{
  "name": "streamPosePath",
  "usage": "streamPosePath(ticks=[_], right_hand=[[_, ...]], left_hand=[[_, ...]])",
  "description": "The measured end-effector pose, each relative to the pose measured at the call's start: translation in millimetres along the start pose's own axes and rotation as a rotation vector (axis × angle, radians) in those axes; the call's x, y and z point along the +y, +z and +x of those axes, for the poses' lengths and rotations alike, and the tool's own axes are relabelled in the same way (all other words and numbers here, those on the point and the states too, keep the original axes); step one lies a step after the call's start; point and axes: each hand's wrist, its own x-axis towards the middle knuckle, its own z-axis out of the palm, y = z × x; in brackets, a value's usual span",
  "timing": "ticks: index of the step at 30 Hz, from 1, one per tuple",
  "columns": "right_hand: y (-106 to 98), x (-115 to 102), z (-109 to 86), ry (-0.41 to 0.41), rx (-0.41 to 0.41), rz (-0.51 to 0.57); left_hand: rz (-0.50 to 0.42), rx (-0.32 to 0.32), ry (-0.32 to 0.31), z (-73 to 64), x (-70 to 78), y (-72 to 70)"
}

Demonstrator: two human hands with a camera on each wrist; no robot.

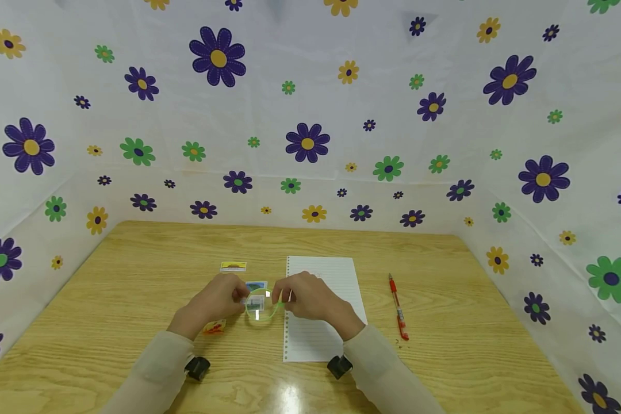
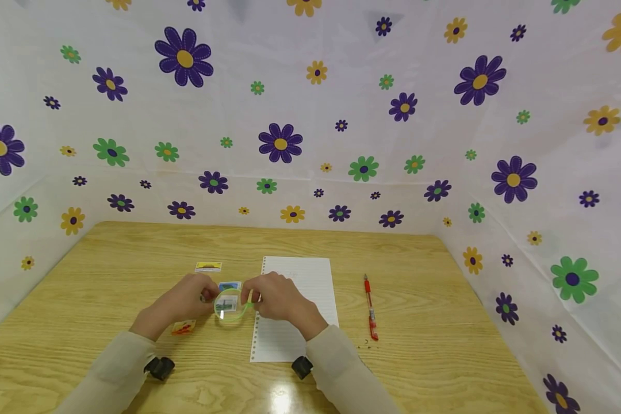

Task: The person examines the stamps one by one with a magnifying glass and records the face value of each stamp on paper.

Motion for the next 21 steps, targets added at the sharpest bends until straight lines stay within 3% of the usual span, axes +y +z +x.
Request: streamPosePath(ticks=[21], right_hand=[[-3.8,6.0,-2.3,0.005,-0.015,-0.001]], left_hand=[[-0.009,0.007,-0.051,0.4,-0.7,2.2]])
